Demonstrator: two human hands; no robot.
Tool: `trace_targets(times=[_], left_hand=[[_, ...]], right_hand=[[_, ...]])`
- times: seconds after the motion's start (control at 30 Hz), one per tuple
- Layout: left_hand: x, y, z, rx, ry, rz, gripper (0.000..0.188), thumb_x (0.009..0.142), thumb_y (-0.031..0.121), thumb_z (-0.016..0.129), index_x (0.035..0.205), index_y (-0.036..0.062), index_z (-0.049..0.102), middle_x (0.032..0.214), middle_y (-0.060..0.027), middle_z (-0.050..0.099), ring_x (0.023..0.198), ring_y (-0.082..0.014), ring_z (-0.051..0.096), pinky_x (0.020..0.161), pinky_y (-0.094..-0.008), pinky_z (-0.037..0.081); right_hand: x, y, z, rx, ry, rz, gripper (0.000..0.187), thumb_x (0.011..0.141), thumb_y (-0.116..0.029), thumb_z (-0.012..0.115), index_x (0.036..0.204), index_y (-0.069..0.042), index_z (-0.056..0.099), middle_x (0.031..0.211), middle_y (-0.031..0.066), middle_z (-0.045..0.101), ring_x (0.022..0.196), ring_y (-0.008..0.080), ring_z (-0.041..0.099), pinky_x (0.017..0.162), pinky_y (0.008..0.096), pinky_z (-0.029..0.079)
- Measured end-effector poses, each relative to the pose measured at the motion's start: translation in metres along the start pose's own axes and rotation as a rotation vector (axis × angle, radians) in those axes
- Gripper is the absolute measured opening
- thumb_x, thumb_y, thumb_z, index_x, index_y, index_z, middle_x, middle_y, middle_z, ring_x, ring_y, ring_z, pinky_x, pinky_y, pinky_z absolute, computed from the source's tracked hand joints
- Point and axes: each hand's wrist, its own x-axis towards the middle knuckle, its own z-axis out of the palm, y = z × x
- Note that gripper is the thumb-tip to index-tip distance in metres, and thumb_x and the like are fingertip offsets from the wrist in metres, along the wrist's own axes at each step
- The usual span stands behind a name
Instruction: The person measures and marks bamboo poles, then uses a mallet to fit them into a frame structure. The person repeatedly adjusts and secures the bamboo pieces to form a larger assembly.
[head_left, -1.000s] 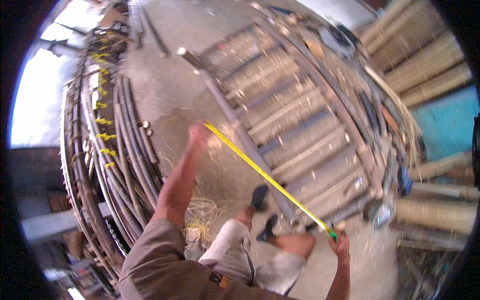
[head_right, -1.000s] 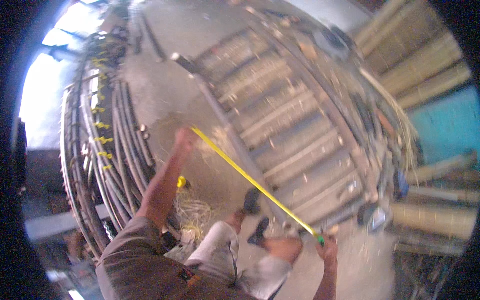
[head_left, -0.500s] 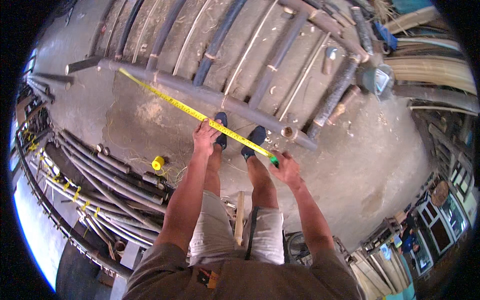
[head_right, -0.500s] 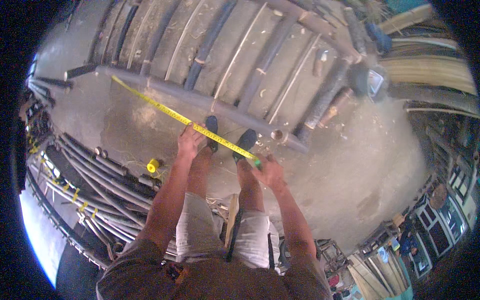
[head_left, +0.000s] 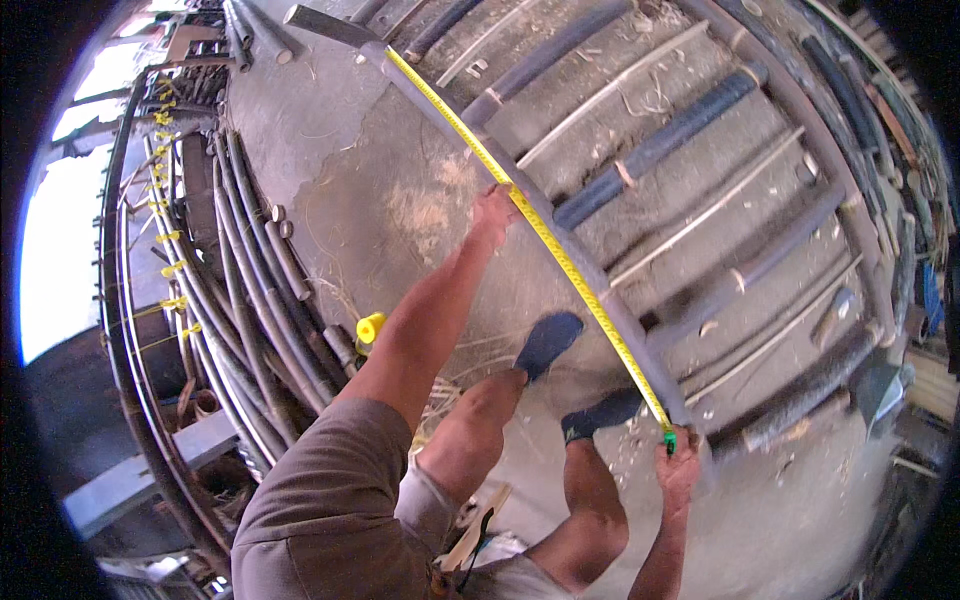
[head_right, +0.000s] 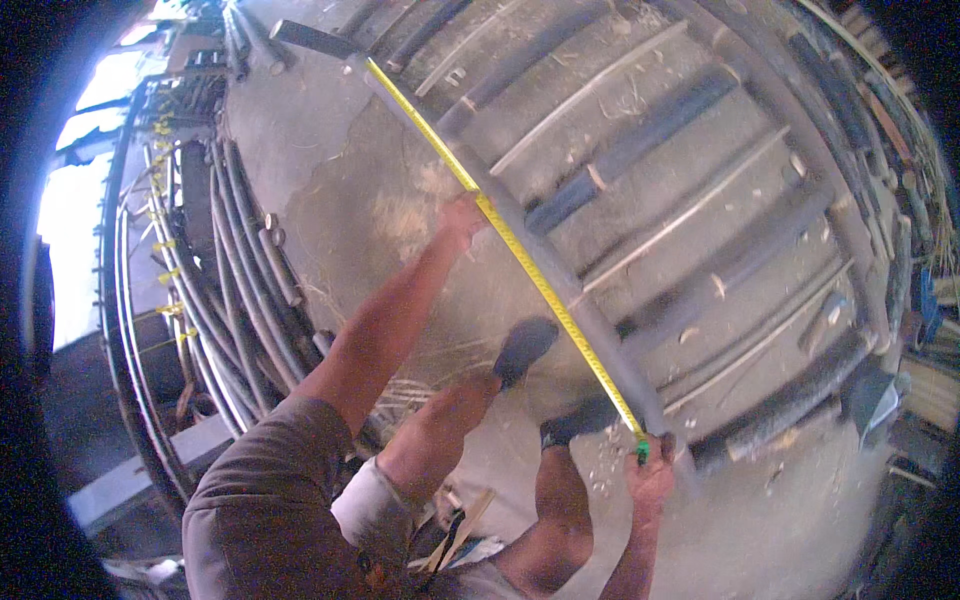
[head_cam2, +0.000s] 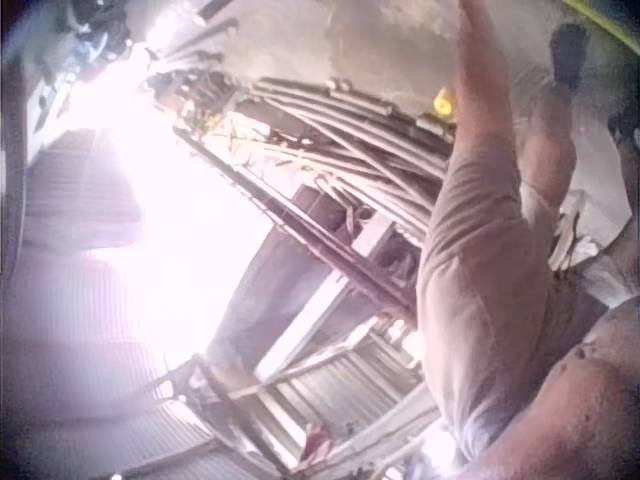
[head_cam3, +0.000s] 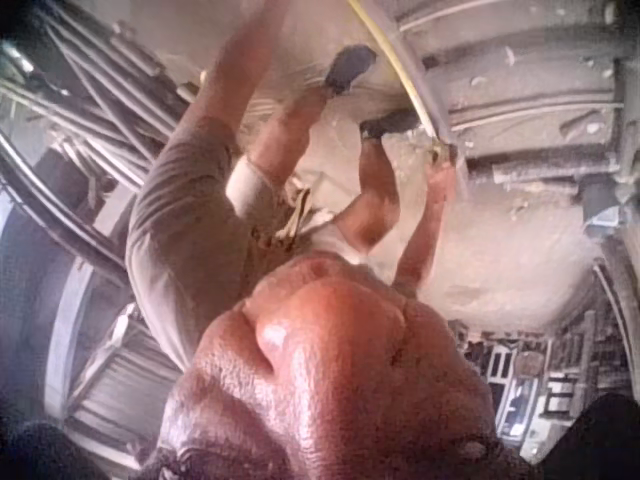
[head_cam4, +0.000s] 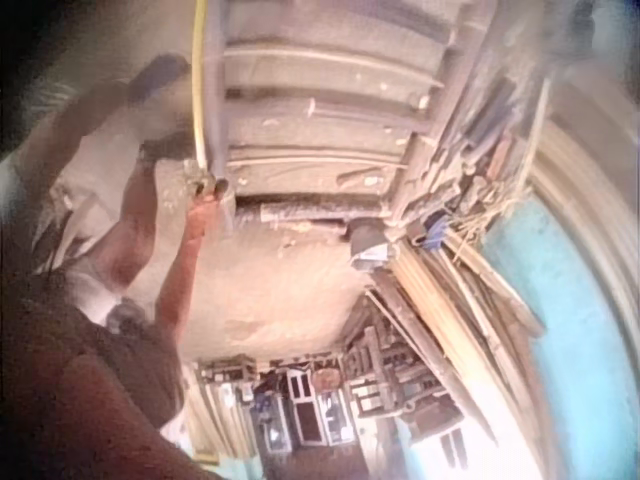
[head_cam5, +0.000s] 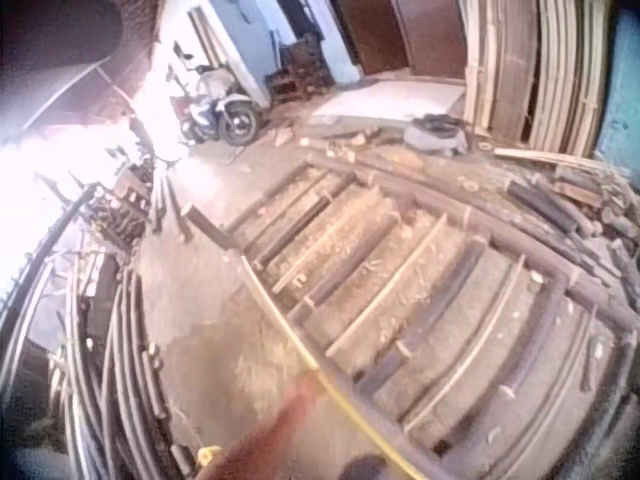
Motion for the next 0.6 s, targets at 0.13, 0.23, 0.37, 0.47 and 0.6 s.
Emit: trace_targets(times=[0.13, 0.23, 0.37, 0.47, 0.6], left_hand=[[0.043, -0.012, 0.012, 0.057, 0.056, 0.092, 0.024, 0.097, 0.019, 0.060, 0.115, 0.0030, 0.059, 0.095, -0.0148, 0.071, 0.085, -0.0267, 0.073, 0.069, -0.0391, 0.061], [0.069, 0.003, 0.006, 0.133, 0.113, 0.165, 0.023, 0.097, 0.017, 0.060, 0.113, 0.0016, 0.060, 0.088, -0.0141, 0.070, 0.078, -0.0247, 0.072, 0.056, -0.0341, 0.056], [0.089, 0.025, -0.016, 0.150, 0.154, 0.293, 0.020, 0.098, 0.016, 0.057, 0.109, 0.0005, 0.062, 0.083, -0.0140, 0.069, 0.067, -0.0218, 0.067, 0.048, -0.0329, 0.048], [0.090, 0.027, -0.006, 0.120, 0.144, 0.325, 0.021, 0.097, 0.015, 0.057, 0.109, -0.0007, 0.064, 0.081, -0.0127, 0.068, 0.063, -0.0193, 0.065, 0.050, -0.0330, 0.052], [0.105, 0.039, -0.016, 0.250, 0.259, 0.414, 0.023, 0.097, 0.018, 0.059, 0.105, -0.0023, 0.067, 0.080, -0.0111, 0.068, 0.061, -0.0177, 0.064, 0.049, -0.0323, 0.054]], right_hand=[[0.066, -0.018, 0.030, -0.031, 0.071, -0.107, 0.043, 0.082, -0.023, 0.066, 0.122, -0.009, 0.062, 0.103, 0.0233, 0.065, 0.098, 0.0453, 0.061, 0.082, 0.0541, 0.052], [0.076, -0.036, 0.025, -0.064, 0.039, 0.021, 0.043, 0.084, -0.027, 0.067, 0.122, -0.006, 0.062, 0.104, 0.0254, 0.064, 0.098, 0.0470, 0.061, 0.084, 0.0543, 0.051], [0.054, 0.010, 0.035, -0.004, 0.087, -0.061, 0.052, 0.082, -0.038, 0.067, 0.126, -0.012, 0.064, 0.104, 0.0256, 0.063, 0.092, 0.0485, 0.062, 0.080, 0.0562, 0.053], [0.049, 0.020, 0.042, -0.022, 0.093, -0.070, 0.049, 0.080, -0.035, 0.068, 0.122, -0.010, 0.065, 0.106, 0.0258, 0.063, 0.093, 0.0479, 0.061, 0.083, 0.0552, 0.052], [0.067, 0.012, 0.064, -0.108, 0.124, -0.086, 0.045, 0.082, -0.032, 0.066, 0.120, -0.007, 0.064, 0.106, 0.0261, 0.063, 0.097, 0.0469, 0.061, 0.084, 0.0542, 0.049]])
